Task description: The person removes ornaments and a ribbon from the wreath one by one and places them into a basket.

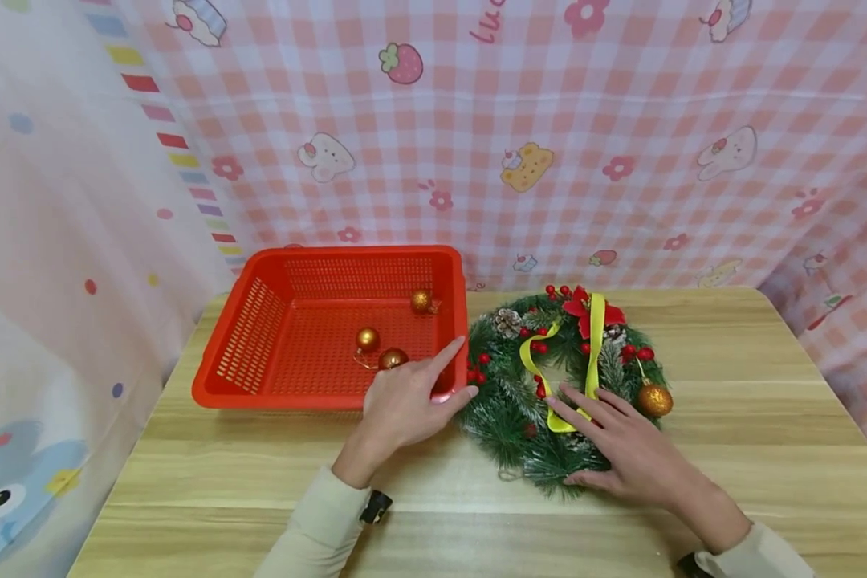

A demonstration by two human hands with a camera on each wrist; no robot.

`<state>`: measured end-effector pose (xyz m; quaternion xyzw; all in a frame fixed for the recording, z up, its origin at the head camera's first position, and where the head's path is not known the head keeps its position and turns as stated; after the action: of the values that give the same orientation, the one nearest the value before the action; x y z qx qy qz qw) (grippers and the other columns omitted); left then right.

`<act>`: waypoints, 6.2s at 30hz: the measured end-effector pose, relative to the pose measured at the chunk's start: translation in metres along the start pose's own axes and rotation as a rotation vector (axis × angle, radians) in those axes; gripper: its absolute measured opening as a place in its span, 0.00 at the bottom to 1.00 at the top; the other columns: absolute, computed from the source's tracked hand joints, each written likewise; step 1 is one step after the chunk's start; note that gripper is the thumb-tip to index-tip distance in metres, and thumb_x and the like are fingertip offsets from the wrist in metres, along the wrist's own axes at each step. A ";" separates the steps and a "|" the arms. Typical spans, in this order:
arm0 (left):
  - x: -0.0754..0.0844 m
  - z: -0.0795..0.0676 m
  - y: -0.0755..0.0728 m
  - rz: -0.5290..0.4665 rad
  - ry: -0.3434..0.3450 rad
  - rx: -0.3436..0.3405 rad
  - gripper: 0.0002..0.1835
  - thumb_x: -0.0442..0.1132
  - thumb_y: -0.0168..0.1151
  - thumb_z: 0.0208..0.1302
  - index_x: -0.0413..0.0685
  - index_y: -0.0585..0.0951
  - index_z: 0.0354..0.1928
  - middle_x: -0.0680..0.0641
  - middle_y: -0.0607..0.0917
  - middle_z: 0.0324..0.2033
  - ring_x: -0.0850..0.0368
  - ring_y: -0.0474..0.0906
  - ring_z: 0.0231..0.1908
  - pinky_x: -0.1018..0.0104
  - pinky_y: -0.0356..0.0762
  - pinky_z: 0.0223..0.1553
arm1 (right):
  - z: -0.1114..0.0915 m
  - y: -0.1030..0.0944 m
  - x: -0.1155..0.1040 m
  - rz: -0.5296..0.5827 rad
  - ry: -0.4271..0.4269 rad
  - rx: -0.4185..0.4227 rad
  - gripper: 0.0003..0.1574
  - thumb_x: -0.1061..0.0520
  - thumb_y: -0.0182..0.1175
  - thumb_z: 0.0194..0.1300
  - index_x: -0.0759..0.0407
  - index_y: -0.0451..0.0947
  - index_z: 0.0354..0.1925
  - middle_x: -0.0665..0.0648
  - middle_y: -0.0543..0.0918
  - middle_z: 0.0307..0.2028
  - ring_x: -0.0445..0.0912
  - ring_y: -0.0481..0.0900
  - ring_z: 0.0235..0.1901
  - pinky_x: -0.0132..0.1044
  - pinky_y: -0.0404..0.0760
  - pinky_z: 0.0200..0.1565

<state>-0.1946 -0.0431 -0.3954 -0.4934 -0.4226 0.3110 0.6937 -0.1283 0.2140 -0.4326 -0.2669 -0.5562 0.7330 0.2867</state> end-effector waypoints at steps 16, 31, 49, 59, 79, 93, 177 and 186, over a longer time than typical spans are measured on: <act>0.001 0.000 0.000 0.007 0.011 -0.002 0.39 0.70 0.49 0.66 0.66 0.61 0.75 0.56 0.66 0.15 0.63 0.56 0.15 0.71 0.51 0.14 | 0.026 0.013 -0.036 -0.064 0.436 -0.075 0.66 0.28 0.64 0.57 0.54 0.44 0.79 0.67 0.58 0.74 0.61 0.71 0.64 0.60 0.62 0.67; -0.001 0.001 0.000 0.008 0.008 -0.004 0.39 0.71 0.49 0.66 0.66 0.62 0.75 0.57 0.66 0.15 0.64 0.56 0.15 0.71 0.53 0.14 | 0.036 -0.040 -0.028 0.359 0.467 -0.076 0.56 0.35 0.64 0.63 0.47 0.48 0.79 0.65 0.48 0.77 0.69 0.50 0.72 0.75 0.55 0.62; -0.001 0.002 0.001 0.007 0.026 0.000 0.38 0.70 0.50 0.66 0.66 0.63 0.75 0.57 0.64 0.14 0.64 0.55 0.15 0.70 0.52 0.14 | 0.001 -0.036 0.134 0.636 0.503 -0.102 0.57 0.50 0.69 0.62 0.45 0.48 0.79 0.69 0.40 0.77 0.75 0.41 0.72 0.82 0.51 0.52; 0.001 0.002 0.004 0.003 0.016 -0.025 0.38 0.71 0.48 0.66 0.68 0.61 0.75 0.57 0.65 0.15 0.64 0.57 0.15 0.70 0.54 0.15 | 0.005 -0.013 0.146 0.686 0.540 -0.152 0.58 0.47 0.69 0.61 0.38 0.46 0.79 0.70 0.34 0.77 0.75 0.37 0.72 0.82 0.50 0.53; -0.001 0.001 -0.001 0.020 0.017 0.001 0.38 0.70 0.50 0.66 0.65 0.63 0.75 0.58 0.63 0.14 0.64 0.53 0.15 0.71 0.50 0.15 | 0.004 -0.004 0.134 0.664 0.600 -0.112 0.56 0.43 0.65 0.66 0.53 0.46 0.79 0.79 0.42 0.73 0.78 0.45 0.69 0.78 0.55 0.57; 0.000 0.002 -0.001 0.029 0.020 0.010 0.38 0.70 0.50 0.66 0.65 0.63 0.75 0.57 0.62 0.13 0.64 0.53 0.14 0.71 0.50 0.14 | 0.000 -0.003 0.114 0.505 0.817 -0.068 0.63 0.30 0.59 0.65 0.66 0.43 0.77 0.83 0.53 0.68 0.78 0.54 0.66 0.74 0.60 0.58; 0.143 0.017 0.052 -0.386 0.235 -0.057 0.22 0.52 0.68 0.63 0.58 0.79 0.58 0.59 0.85 0.51 0.61 0.76 0.50 0.66 0.71 0.52 | -0.008 0.006 0.108 0.491 0.926 -0.037 0.62 0.24 0.49 0.66 0.61 0.41 0.78 0.84 0.50 0.69 0.78 0.56 0.63 0.77 0.61 0.50; 0.149 0.023 0.051 -0.503 0.218 -0.057 0.20 0.49 0.66 0.66 0.56 0.78 0.57 0.59 0.84 0.52 0.67 0.78 0.54 0.76 0.73 0.53 | -0.008 0.006 0.108 0.493 0.936 -0.045 0.63 0.24 0.49 0.66 0.62 0.40 0.78 0.84 0.50 0.69 0.77 0.55 0.64 0.77 0.59 0.50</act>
<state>-0.1491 0.1092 -0.3987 -0.4227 -0.4632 0.0622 0.7765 -0.1978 0.2956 -0.4481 -0.6944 -0.3050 0.5691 0.3177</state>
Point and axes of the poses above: each hand's wrist, its own z-axis towards the middle knuckle, its own y-axis out of the palm, x = y × z, the point moved 6 cm from there along z, towards the middle knuckle
